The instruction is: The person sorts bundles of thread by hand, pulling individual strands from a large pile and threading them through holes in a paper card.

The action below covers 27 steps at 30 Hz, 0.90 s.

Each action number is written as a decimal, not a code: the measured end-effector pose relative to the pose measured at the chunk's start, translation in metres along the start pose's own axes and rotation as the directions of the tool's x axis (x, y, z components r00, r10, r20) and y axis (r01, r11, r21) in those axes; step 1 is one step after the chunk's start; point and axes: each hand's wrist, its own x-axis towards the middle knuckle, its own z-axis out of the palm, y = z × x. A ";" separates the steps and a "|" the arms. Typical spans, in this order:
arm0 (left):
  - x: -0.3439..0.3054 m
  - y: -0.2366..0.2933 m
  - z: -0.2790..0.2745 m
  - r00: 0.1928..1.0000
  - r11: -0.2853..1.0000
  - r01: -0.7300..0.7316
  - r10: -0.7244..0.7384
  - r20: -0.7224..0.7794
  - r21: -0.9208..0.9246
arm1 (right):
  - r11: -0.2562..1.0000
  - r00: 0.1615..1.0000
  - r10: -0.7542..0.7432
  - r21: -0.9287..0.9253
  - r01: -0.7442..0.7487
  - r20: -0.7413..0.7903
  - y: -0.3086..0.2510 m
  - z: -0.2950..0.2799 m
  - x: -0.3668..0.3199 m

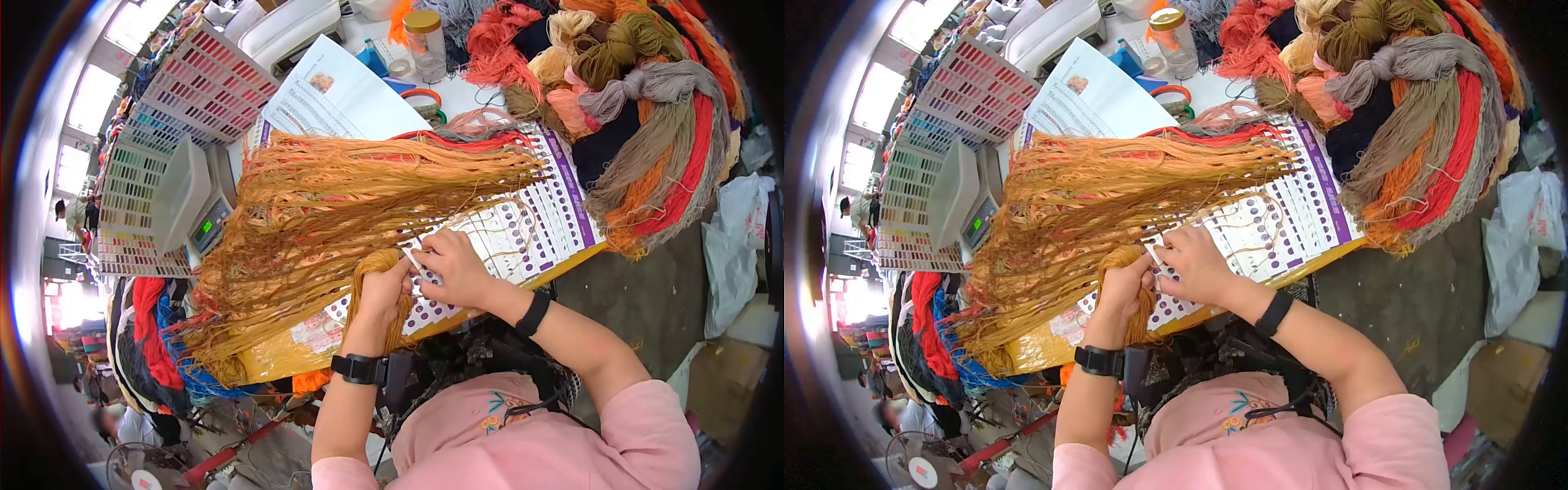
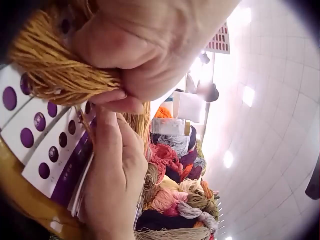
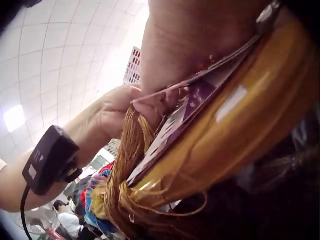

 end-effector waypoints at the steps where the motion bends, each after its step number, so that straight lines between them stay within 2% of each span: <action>1: 0.002 -0.003 0.001 1.000 0.999 -0.018 0.017 -0.011 -0.029 | 0.999 1.000 0.005 0.049 -0.006 0.022 0.002 0.000 0.000; 4: 0.007 -0.009 0.005 0.992 0.994 0.013 0.001 -0.124 0.110 | 0.995 0.999 0.043 0.090 -0.041 -0.021 0.000 0.002 0.001; 7: -0.007 -0.006 0.003 0.973 0.981 -0.186 0.192 -0.131 0.054 | 0.998 0.996 0.043 0.042 -0.040 -0.077 -0.005 0.001 0.000; 8: -0.014 -0.003 -0.007 0.988 0.984 -0.131 0.119 -0.100 -0.122 | 0.999 0.995 0.028 0.037 -0.024 -0.097 -0.003 0.003 -0.001; 9: -0.011 -0.006 -0.027 0.997 0.959 -0.037 0.056 0.060 -0.280 | 0.999 0.993 0.016 0.032 -0.012 -0.121 0.001 0.009 -0.003; 10: -0.018 0.005 -0.035 0.985 0.873 0.097 -0.014 0.175 -0.478 | 1.000 0.989 0.008 0.028 -0.004 -0.145 0.002 0.011 -0.004; 11: -0.027 0.014 -0.036 0.954 0.731 0.238 -0.055 0.293 -0.639 | 1.000 0.990 -0.008 0.008 0.009 -0.144 0.003 0.011 -0.006; 14: -0.036 0.026 -0.031 0.909 0.691 0.255 0.067 0.412 -0.677 | 0.999 0.990 -0.049 -0.027 0.046 -0.135 0.000 0.006 -0.004; 16: -0.024 0.022 -0.017 0.918 0.922 0.185 -0.038 0.395 -0.340 | 0.996 0.980 -0.072 -0.072 0.060 -0.187 -0.003 0.004 -0.005; 17: -0.019 0.018 -0.007 0.924 0.978 0.150 -0.086 0.371 -0.145 | 0.993 0.974 -0.083 -0.096 0.064 -0.212 -0.004 0.002 -0.005; 18: -0.017 0.016 0.001 0.948 0.987 0.138 -0.107 0.299 -0.082 | 0.994 0.970 -0.080 -0.092 0.060 -0.228 -0.005 0.000 -0.005; 22: -0.019 0.022 -0.011 0.931 0.980 0.116 -0.051 0.363 -0.159 | 0.989 0.962 -0.099 -0.135 0.066 -0.255 -0.007 -0.002 -0.009; 25: -0.018 0.021 -0.009 0.925 0.995 0.084 -0.096 0.368 0.048 | 0.987 0.957 -0.114 -0.141 0.078 -0.267 -0.009 -0.002 -0.008; 27: -0.014 0.014 -0.007 0.963 0.978 0.058 -0.108 0.249 0.201 | 0.983 0.958 -0.125 -0.160 0.085 -0.259 -0.009 -0.002 -0.007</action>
